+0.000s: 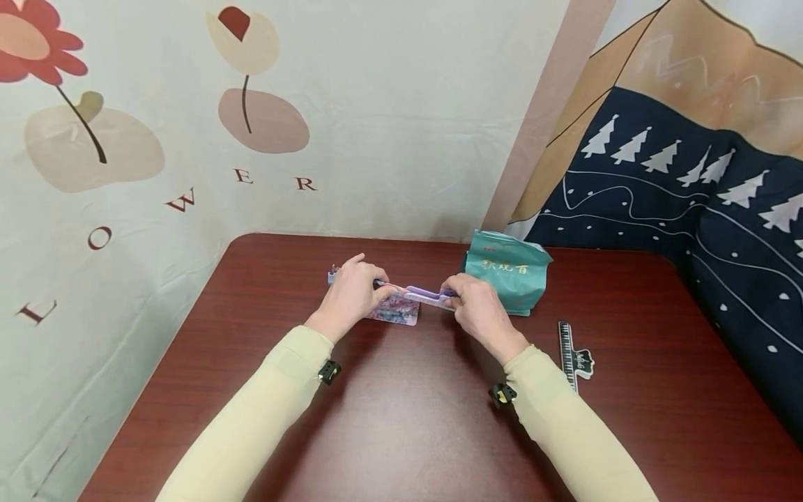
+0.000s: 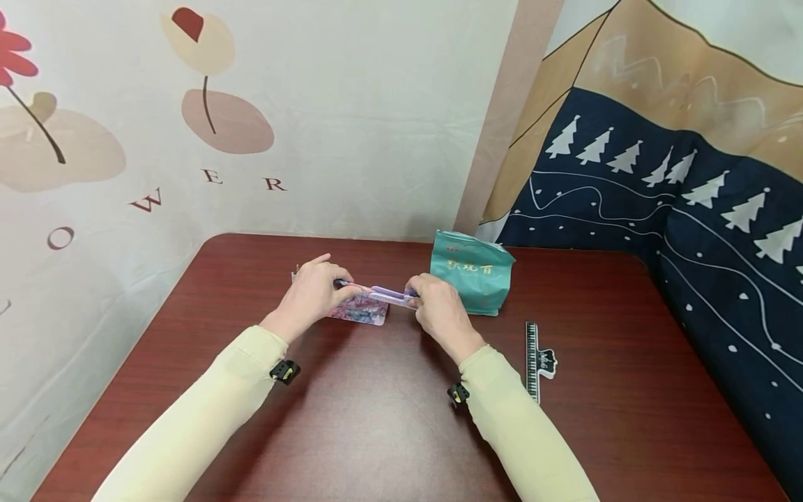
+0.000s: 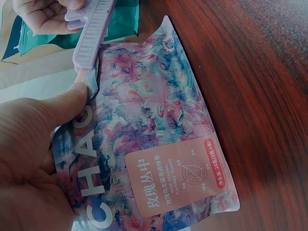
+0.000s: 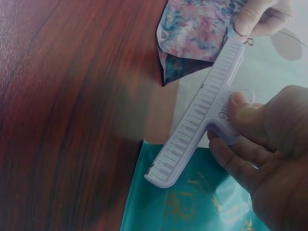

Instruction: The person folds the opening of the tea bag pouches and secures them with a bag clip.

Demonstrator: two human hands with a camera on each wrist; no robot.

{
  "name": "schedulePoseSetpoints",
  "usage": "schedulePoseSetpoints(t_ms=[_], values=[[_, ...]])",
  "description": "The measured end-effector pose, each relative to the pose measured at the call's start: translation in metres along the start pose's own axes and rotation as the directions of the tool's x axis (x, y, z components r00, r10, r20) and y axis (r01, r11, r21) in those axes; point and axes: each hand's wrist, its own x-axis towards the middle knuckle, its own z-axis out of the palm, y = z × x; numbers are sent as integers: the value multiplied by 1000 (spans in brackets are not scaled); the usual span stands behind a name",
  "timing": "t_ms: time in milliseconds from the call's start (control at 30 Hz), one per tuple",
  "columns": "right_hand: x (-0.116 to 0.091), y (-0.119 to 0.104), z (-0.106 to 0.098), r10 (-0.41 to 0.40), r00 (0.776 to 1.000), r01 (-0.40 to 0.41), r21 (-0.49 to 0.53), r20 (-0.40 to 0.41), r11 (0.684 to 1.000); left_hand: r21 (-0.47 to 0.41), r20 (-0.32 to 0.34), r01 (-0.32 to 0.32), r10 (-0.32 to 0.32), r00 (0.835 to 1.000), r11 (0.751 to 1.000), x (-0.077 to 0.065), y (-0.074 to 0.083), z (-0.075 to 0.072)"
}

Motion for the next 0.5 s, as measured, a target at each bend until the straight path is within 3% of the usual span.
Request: schedulePoseSetpoints(t_ms=[500], values=[[1, -1, 6, 1, 1000, -1, 3, -11, 1000, -12, -6, 3, -3, 1000, 1000, 1, 1, 1]])
